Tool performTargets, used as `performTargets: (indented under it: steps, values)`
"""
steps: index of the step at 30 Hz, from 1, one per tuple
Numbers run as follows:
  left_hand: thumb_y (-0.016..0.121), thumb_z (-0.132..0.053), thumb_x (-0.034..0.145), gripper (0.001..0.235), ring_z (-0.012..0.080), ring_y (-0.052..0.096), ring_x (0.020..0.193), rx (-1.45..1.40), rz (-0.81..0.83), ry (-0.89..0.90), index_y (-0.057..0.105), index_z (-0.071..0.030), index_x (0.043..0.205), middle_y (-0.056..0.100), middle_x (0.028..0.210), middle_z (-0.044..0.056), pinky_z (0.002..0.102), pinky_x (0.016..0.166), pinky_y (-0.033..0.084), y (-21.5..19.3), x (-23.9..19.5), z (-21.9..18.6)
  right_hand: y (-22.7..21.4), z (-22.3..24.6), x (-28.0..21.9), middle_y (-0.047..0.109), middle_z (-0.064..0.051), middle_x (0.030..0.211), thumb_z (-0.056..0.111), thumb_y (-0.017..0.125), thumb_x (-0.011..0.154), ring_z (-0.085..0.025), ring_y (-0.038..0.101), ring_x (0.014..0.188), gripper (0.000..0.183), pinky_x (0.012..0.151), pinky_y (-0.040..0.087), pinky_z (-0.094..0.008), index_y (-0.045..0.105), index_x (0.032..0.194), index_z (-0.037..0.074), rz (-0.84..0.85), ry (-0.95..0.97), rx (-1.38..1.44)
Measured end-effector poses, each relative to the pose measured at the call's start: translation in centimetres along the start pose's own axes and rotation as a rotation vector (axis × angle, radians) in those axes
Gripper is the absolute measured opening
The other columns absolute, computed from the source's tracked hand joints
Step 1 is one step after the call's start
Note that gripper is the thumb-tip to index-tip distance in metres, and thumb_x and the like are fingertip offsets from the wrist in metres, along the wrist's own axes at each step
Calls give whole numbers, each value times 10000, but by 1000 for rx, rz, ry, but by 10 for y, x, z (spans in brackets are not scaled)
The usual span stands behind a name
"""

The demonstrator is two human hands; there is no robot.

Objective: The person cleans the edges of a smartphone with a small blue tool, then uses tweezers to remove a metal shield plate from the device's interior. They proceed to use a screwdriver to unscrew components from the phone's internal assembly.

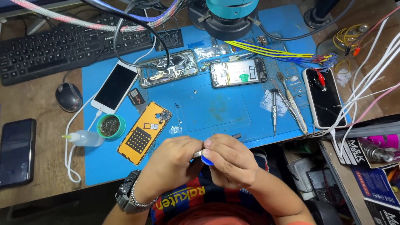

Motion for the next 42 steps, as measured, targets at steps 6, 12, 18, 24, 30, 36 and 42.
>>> performTargets:
  steps: [6,12,18,24,30,36,42]
  values:
    - [638,-4,859,167,337,547,595,-4,87,48,491,-43,790,585,682,127,452,529,422,8,11,-11,-21,6,10,649,-278,1086,-2,528,990,-416,752,889,203,805,732,-481,638,1098,-133,244,-77,-72]
    - [695,-11,799,142,321,621,650,43,157,71,575,-73,844,663,744,87,461,546,478,13,22,-23,-24,21,45,588,-290,1097,9,409,1025,-449,691,878,287,792,640,-505,638,1085,-154,616,-143,-87]
    - [703,-59,679,526,385,657,716,-63,78,0,638,-108,1199,726,805,120,494,584,469,7,32,-13,-43,-14,-9,573,-325,1336,69,486,1034,-528,627,1176,400,1024,549,-541,481,1413,-58,751,151,91]
    - [783,-37,853,159,347,795,919,-657,-486,-24,783,-111,994,814,948,100,391,806,632,1,24,15,-67,-26,-7,735,-227,840,-42,698,879,-334,730,695,96,616,617,-409,792,860,-43,-83,9,-386]
    - [710,-12,926,176,400,774,912,-634,-467,84,747,-67,1088,780,944,143,433,752,632,-20,25,-6,-59,-28,-39,740,-228,885,7,697,944,-346,732,733,87,671,625,-430,752,917,-54,-227,98,-418]
    - [725,-11,913,133,380,760,779,-533,-466,142,752,-72,1028,767,856,94,403,637,632,-3,32,-4,-47,-23,-38,707,-260,856,-10,653,949,-376,714,682,119,632,637,-468,716,894,-96,-311,-15,-412]
    - [724,6,902,135,399,728,696,-493,-443,151,743,-57,1020,742,781,103,418,586,622,2,42,-5,-41,-23,-31,700,-269,875,-4,636,950,-374,707,667,130,588,634,-479,708,902,-102,-329,-102,-388]
Point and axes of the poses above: each hand's wrist, its own x-axis towards the middle knuckle, its own y-axis out of the palm, z = x × y, the point moved 7 cm from there along x, towards the middle knuckle
